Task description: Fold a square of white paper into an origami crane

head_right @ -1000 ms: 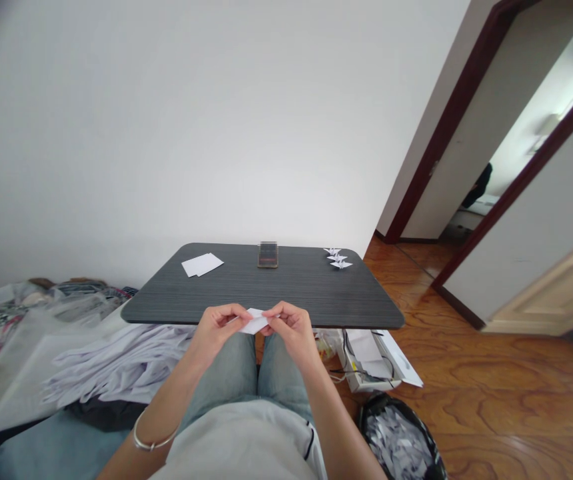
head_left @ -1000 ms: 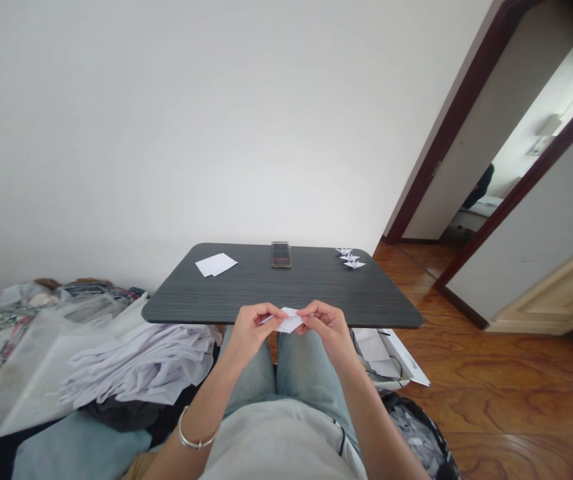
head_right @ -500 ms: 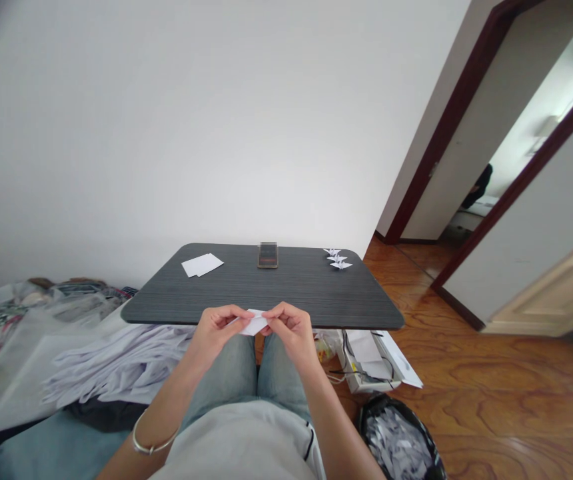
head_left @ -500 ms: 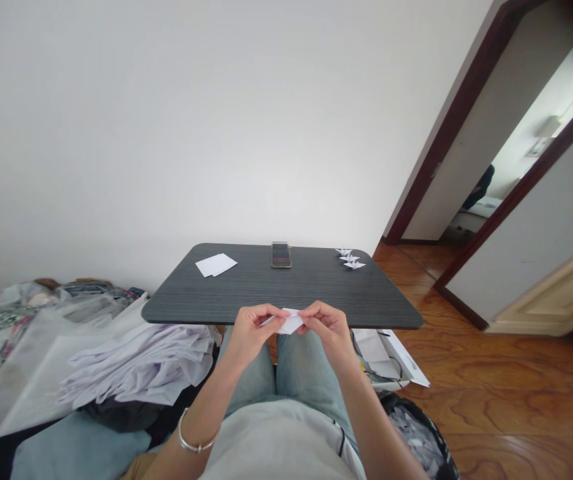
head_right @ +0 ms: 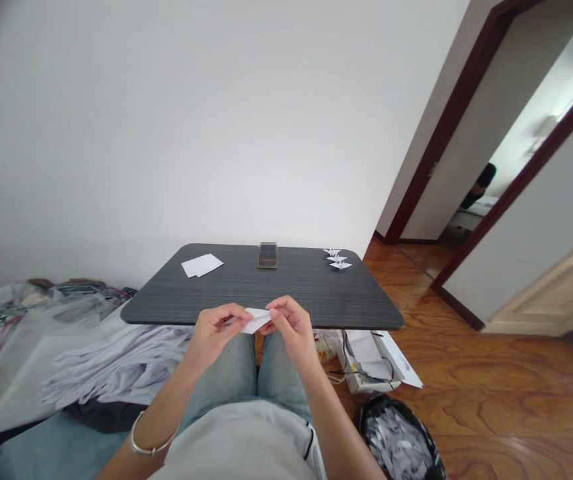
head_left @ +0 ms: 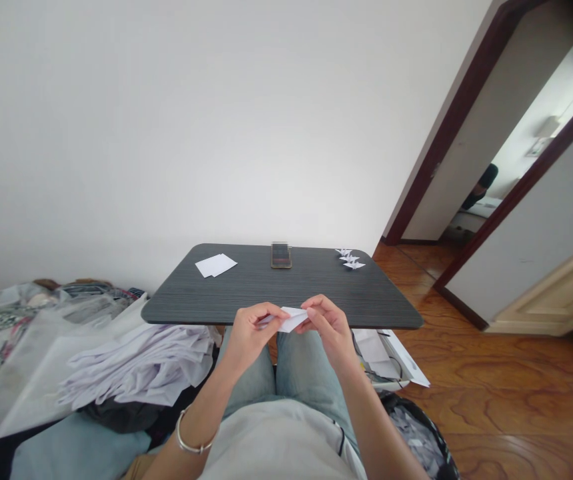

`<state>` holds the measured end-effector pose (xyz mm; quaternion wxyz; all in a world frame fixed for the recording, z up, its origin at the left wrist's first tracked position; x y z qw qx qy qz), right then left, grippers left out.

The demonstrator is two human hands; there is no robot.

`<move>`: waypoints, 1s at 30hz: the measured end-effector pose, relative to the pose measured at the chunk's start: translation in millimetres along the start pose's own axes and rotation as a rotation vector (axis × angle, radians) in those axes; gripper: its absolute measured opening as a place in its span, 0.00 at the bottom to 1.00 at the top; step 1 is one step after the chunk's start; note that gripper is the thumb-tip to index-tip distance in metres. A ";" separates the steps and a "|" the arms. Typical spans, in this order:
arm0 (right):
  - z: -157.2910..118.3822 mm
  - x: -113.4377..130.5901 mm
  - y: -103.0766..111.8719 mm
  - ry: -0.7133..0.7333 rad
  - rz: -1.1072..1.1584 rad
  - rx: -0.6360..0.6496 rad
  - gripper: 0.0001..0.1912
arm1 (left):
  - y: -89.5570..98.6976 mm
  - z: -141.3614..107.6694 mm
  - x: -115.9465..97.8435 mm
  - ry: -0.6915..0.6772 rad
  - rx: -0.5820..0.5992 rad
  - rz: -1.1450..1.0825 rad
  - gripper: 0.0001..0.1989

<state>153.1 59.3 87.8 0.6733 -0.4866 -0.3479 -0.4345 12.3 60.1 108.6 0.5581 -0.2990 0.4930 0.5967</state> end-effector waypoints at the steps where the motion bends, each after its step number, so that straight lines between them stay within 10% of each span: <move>1: 0.3 -1.1 0.9 -0.012 -0.003 -0.016 0.12 | 0.0 -0.2 -0.3 -0.004 0.001 0.004 0.06; 11: -1.4 -15.2 -0.2 -0.233 0.012 0.060 0.16 | 1.4 0.2 -5.7 -0.087 0.018 0.088 0.07; 30: -2.9 -7.5 -2.8 -0.117 -0.110 0.065 0.16 | -7.0 0.3 6.7 0.137 0.080 -0.251 0.11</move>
Point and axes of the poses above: each hand's wrist, its own z-axis towards the middle knuckle, its own y-axis out of the back of the hand, x = y × z, the point moved 8 cm from there along z, towards the middle knuckle, and after that the axes turned 5 degrees about z, right-handed, at the moved point
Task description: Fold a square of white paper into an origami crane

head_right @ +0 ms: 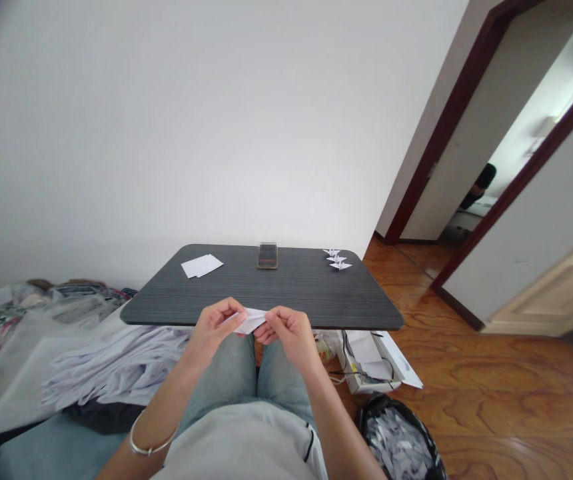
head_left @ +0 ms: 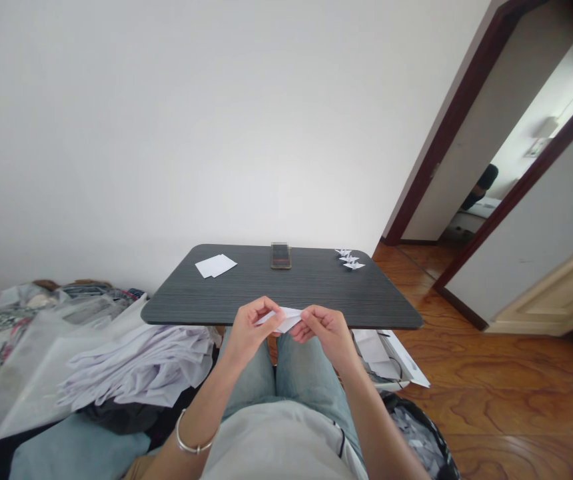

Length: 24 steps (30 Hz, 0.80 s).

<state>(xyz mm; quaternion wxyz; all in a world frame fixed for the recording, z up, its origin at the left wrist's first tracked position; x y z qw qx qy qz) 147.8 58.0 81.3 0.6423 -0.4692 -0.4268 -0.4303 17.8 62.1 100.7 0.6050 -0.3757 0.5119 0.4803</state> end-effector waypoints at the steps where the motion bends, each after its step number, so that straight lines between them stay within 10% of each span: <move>1: -0.3 0.8 -1.2 0.008 -0.004 -0.002 0.16 | 1.6 0.2 1.4 0.017 -0.040 -0.010 0.12; 24: -1.7 5.4 -2.4 0.076 -0.008 0.038 0.21 | 7.5 1.2 8.2 0.087 -0.128 -0.032 0.07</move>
Point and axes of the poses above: each hand's wrist, its own z-axis towards the middle knuckle, its own y-axis out of the back of the hand, x = y × z, the point moved 8 cm from there along z, towards the middle knuckle, and after that the axes turned 5 degrees about z, right-handed, at the moved point
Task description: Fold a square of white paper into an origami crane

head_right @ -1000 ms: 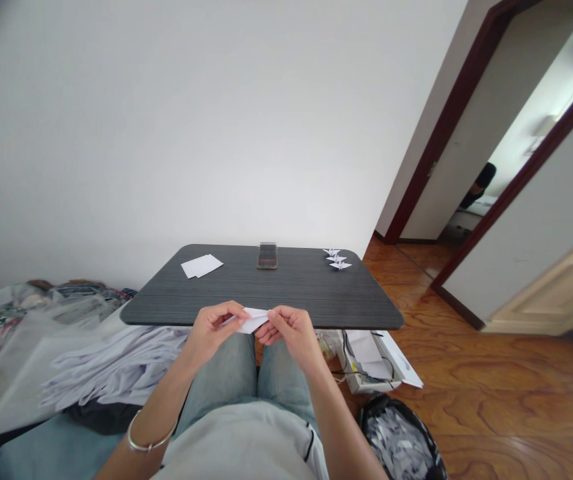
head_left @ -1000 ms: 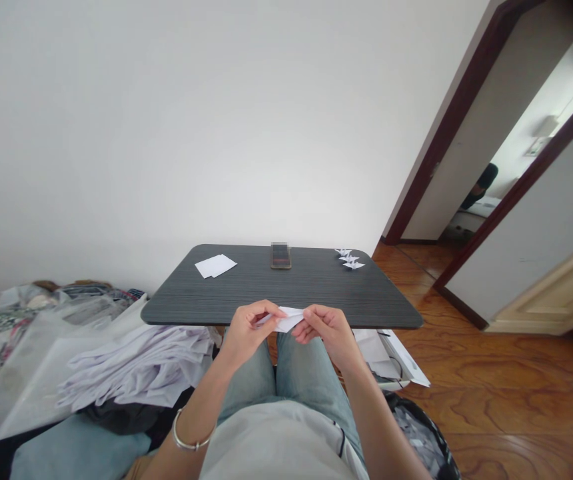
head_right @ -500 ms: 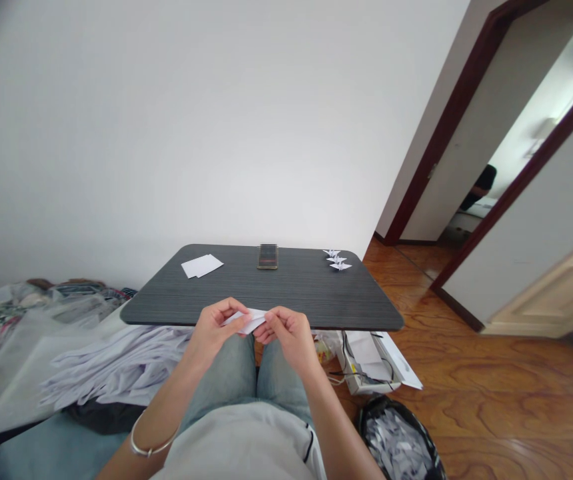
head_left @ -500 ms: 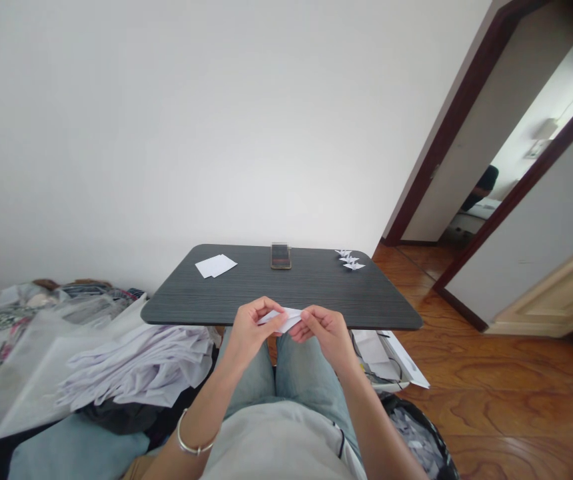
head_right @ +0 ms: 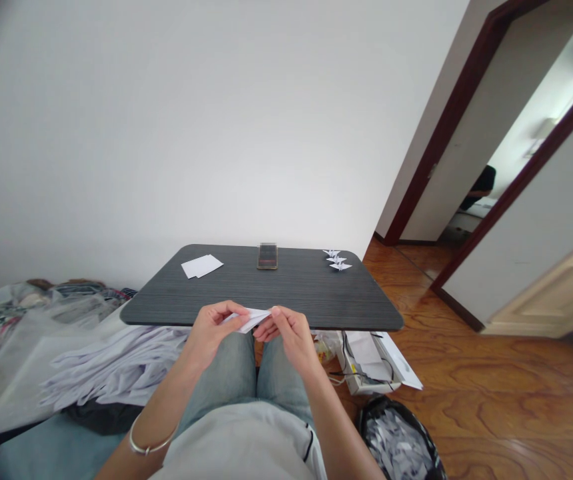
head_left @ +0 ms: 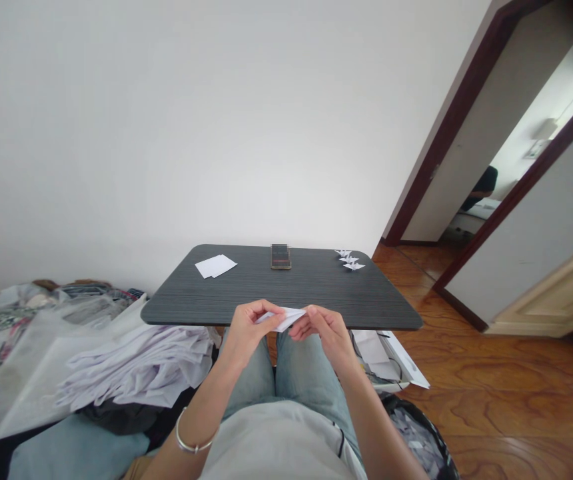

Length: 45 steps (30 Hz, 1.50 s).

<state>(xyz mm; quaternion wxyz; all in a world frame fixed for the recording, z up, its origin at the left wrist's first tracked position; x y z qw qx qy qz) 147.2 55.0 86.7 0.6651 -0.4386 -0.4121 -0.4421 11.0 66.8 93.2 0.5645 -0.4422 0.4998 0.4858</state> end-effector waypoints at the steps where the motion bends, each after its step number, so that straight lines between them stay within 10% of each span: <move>1: 0.1 0.5 1.8 0.006 -0.005 -0.018 0.21 | 0.3 0.0 -0.4 -0.002 -0.001 0.007 0.07; 45: -3.3 7.2 8.2 -0.004 -0.064 0.012 0.09 | -6.8 0.2 2.5 0.080 0.067 -0.042 0.08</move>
Point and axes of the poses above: each hand's wrist, its own z-axis towards the middle knuckle, its own y-axis out of the back of the hand, x = y × z, the point moved 8 cm from there along z, towards the middle knuckle, and after that the axes turned 5 degrees about z, right-handed, at the moved point
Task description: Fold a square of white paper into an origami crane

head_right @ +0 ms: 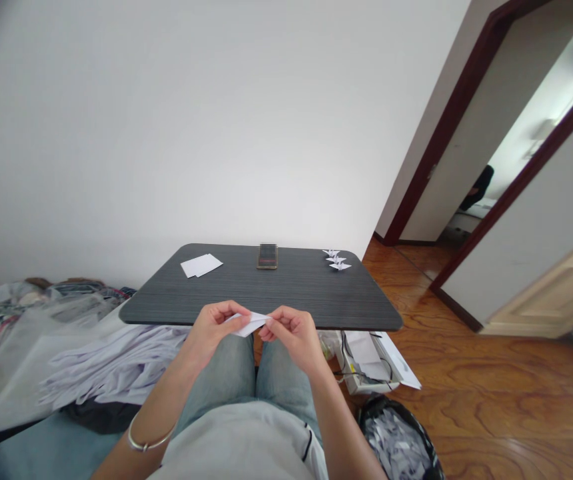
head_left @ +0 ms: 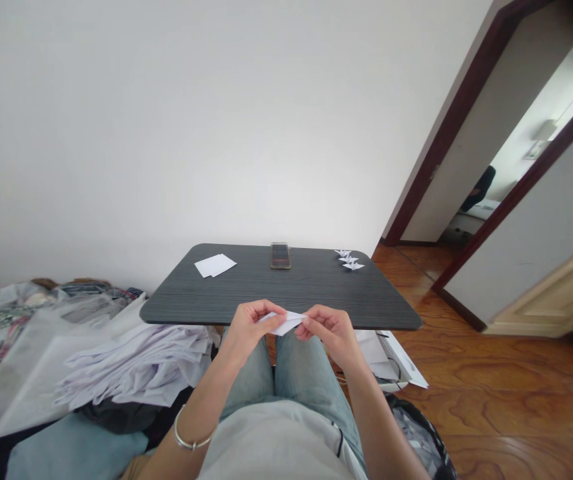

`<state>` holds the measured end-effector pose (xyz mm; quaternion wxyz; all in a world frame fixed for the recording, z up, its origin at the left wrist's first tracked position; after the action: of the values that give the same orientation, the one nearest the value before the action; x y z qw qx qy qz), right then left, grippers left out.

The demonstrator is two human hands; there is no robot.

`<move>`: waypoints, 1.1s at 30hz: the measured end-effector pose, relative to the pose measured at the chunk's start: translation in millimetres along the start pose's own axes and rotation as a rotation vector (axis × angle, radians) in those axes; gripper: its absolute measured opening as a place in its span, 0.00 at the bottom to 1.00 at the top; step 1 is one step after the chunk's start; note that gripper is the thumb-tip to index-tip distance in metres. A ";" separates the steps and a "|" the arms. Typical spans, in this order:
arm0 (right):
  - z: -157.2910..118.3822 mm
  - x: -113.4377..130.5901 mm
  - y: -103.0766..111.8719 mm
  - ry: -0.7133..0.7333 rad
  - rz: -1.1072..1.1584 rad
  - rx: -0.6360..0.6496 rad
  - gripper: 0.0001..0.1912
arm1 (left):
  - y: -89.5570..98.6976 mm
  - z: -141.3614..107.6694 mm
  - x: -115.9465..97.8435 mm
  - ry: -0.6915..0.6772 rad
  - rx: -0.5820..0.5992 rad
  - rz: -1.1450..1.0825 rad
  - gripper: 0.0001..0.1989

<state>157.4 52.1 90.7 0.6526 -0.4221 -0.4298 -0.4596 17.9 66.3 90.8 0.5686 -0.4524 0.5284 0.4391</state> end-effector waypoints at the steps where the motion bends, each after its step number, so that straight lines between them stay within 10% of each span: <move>1: 0.2 -0.5 0.1 -0.002 0.005 0.004 0.09 | -0.2 0.2 0.5 0.000 0.003 -0.001 0.08; 33: 2.9 -4.5 2.2 -0.051 0.030 0.021 0.10 | 1.5 2.4 2.5 -0.008 -0.015 0.037 0.10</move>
<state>158.1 56.4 86.9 0.6528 -0.4332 -0.4447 -0.4341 17.1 69.0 88.3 0.5588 -0.4451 0.5311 0.4555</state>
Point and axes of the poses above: each hand's wrist, its own z-axis towards the middle knuckle, its own y-axis out of the back of the hand, x = y × z, the point moved 8 cm from there along z, towards the middle knuckle, and after that the axes turned 5 degrees about z, right-handed, at the moved point
